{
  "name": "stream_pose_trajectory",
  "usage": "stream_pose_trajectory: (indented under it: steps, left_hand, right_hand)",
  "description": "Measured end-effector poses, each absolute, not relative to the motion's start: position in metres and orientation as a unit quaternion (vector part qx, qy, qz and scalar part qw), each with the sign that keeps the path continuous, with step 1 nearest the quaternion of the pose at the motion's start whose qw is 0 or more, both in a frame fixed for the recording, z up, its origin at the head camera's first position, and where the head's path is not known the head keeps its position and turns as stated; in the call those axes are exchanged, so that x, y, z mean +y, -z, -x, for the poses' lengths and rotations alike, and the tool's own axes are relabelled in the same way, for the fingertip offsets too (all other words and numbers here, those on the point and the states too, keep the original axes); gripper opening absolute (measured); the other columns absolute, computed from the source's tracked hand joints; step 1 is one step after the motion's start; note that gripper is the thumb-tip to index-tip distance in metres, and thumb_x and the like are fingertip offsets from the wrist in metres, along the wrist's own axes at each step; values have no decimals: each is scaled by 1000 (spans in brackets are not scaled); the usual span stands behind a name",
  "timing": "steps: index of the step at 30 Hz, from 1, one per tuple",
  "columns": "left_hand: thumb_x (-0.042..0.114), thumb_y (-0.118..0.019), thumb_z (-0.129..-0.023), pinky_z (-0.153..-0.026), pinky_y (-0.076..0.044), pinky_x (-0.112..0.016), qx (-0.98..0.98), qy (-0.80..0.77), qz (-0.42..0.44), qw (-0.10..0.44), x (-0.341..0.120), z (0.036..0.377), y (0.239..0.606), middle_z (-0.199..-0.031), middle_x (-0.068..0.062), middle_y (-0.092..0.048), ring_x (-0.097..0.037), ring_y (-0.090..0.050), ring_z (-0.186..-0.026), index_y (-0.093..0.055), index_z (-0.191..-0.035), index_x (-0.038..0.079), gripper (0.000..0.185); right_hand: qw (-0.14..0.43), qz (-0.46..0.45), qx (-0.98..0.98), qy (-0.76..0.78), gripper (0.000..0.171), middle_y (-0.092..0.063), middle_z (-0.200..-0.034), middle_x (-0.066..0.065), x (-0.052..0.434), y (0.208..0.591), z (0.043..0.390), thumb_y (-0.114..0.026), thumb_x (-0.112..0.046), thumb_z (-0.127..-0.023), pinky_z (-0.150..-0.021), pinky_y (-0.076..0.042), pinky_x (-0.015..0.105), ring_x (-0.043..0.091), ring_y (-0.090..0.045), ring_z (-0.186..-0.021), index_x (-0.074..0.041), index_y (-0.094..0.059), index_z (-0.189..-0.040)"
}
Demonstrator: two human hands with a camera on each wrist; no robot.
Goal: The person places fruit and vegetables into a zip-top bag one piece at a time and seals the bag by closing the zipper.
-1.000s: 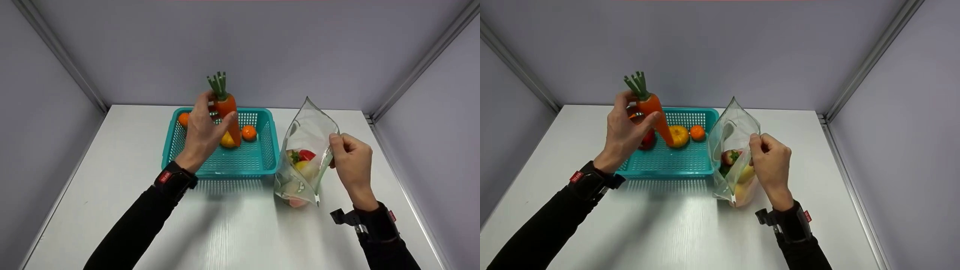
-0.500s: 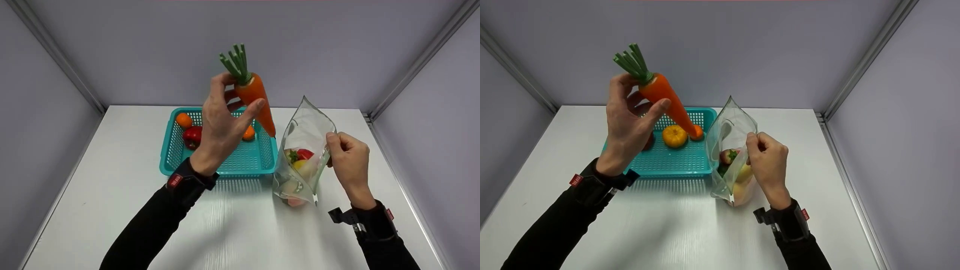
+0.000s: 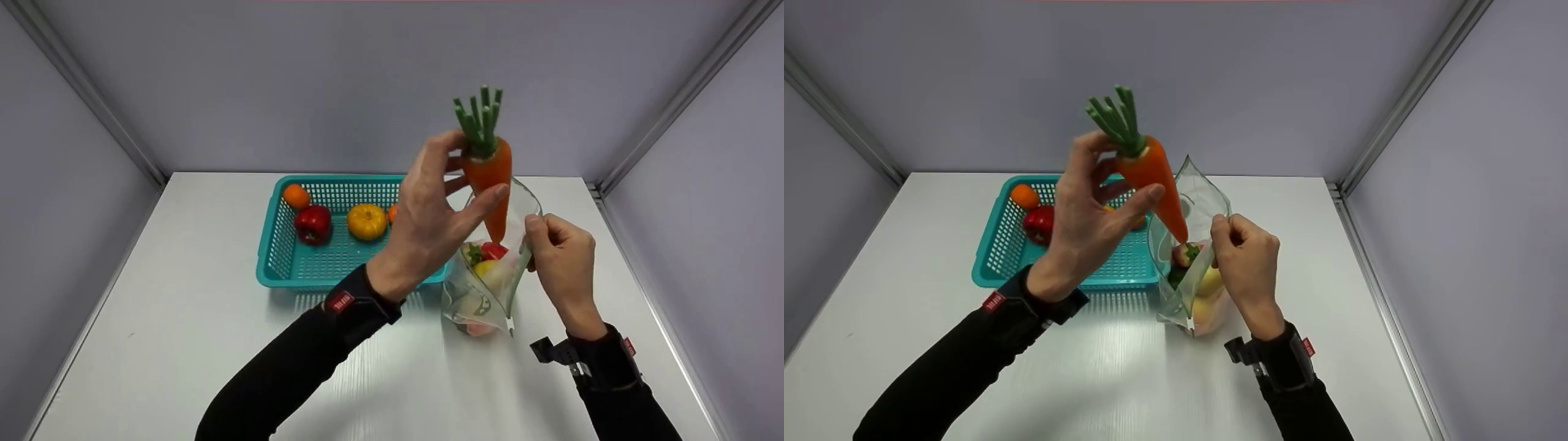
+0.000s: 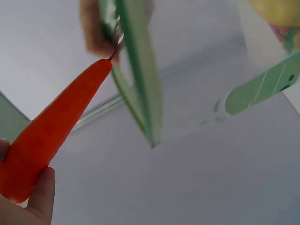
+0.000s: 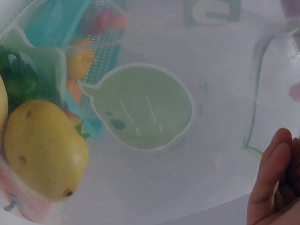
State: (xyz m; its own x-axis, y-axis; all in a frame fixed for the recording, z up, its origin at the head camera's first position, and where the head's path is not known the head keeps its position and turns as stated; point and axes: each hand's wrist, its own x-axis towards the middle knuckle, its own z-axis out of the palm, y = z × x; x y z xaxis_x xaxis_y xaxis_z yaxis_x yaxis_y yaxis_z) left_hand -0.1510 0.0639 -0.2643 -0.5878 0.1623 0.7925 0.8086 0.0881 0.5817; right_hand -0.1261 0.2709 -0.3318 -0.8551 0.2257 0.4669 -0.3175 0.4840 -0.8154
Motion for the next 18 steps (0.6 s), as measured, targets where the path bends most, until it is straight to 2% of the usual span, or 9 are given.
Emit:
stream_pose_trajectory:
  steps: [6, 10, 13, 18]
  left_hand:
    - [11, -75, -96, -96, -54, -24, -730, 515, 366, 258, 75, 150, 282, -128, -19, -56, -29, -64, -118, -47, -136, -3, 51]
    - [13, -75, -96, -96, -53, -21, -773, 481, 354, 214, 78, 149, 289, -129, -17, -54, -25, -63, -117, -48, -137, -1, 51]
    - [16, -77, -96, -95, -54, -21, -813, 441, 340, 168, 78, 150, 293, -128, -15, -56, -23, -63, -115, -49, -137, 0, 52]
    - [19, -78, -95, -98, -55, -29, -867, 377, 318, 75, 75, 155, 296, -129, -14, -58, -23, -63, -116, -47, -138, 1, 56]
  right_hand:
    - [266, -34, -817, -511, 44, -55, -55, 0, 267, 331, 126, -63, -19, -104, -43, -47, 20, 14, -52, -42, 3, -60, -66]
    - [270, -40, -819, -505, 45, -54, -53, -1, 265, 330, 127, -62, -18, -104, -42, -45, 20, 12, -51, -41, 2, -59, -63]
    - [274, -42, -823, -496, 46, -54, -51, 0, 265, 330, 127, -62, -18, -104, -42, -44, 20, 12, -51, -40, 0, -59, -62]
    - [275, -33, -822, -498, 47, -53, -51, 6, 265, 329, 127, -63, -18, -103, -41, -44, 20, 13, -51, -39, -1, -58, -60]
